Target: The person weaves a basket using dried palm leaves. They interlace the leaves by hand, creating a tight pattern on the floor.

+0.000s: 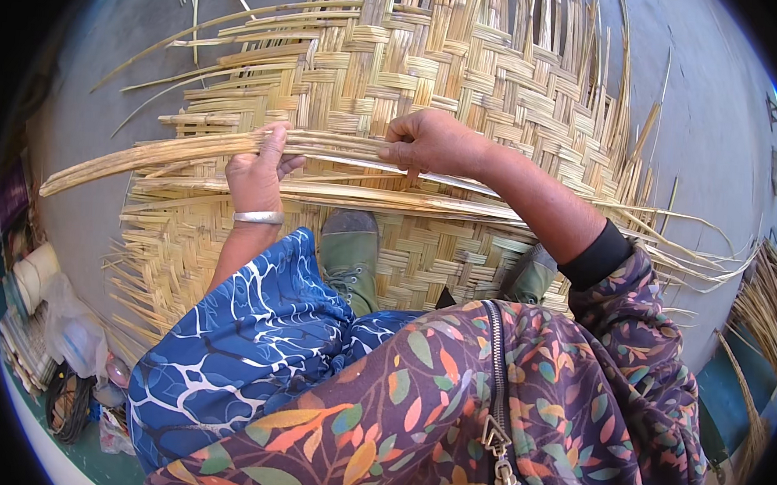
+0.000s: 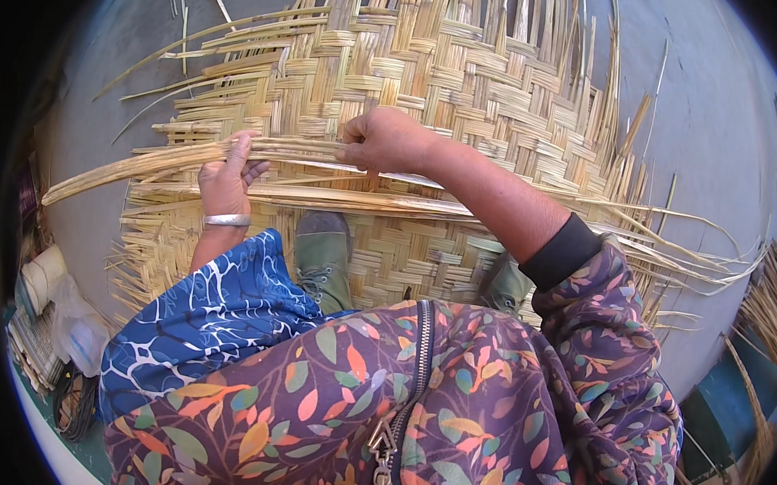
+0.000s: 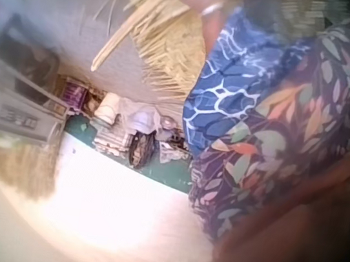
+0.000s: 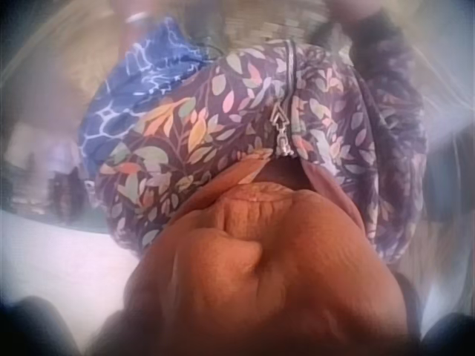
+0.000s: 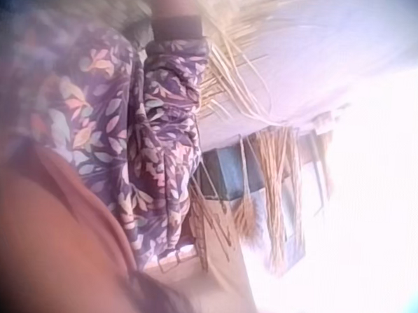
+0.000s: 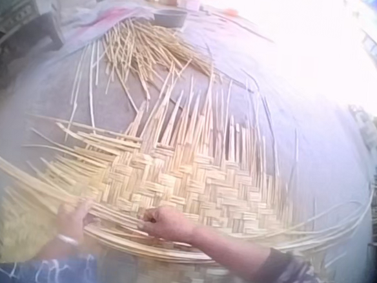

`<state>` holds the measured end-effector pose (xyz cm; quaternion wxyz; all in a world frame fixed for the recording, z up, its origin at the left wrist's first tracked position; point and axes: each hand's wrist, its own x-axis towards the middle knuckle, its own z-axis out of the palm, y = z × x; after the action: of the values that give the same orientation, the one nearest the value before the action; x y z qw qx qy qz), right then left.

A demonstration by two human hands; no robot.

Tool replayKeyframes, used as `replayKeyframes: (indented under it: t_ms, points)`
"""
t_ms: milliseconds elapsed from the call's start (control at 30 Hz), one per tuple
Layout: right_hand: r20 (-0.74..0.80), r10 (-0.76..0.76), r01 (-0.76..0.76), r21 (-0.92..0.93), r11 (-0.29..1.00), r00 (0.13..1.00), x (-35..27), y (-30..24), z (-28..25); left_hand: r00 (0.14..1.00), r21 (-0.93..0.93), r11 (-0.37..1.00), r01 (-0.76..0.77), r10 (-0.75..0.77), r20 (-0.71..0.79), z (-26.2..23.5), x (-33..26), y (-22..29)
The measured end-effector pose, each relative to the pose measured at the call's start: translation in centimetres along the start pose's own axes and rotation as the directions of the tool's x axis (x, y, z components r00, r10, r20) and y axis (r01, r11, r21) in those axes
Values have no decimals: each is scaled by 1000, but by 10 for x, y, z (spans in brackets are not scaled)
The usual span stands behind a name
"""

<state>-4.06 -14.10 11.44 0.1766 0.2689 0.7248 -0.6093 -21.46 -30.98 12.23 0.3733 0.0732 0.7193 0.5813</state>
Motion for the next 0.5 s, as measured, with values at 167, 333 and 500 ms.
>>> replayKeyframes:
  t_ms: [167, 333, 500]
  points:
    - [3, -53, 53, -82, 995, 999, -2, 0, -1, 999, -73, 996, 48, -49, -20, -8, 13, -6]
    - [-20, -92, 91, -41, 995, 996, -5, 1, -4, 934, -357, 887, 293, -185, 306, -13, 14, -2]
    - [94, -60, 53, 71, 996, 994, -4, -11, -3, 892, -233, 918, 321, -211, 400, 11, -9, -4]
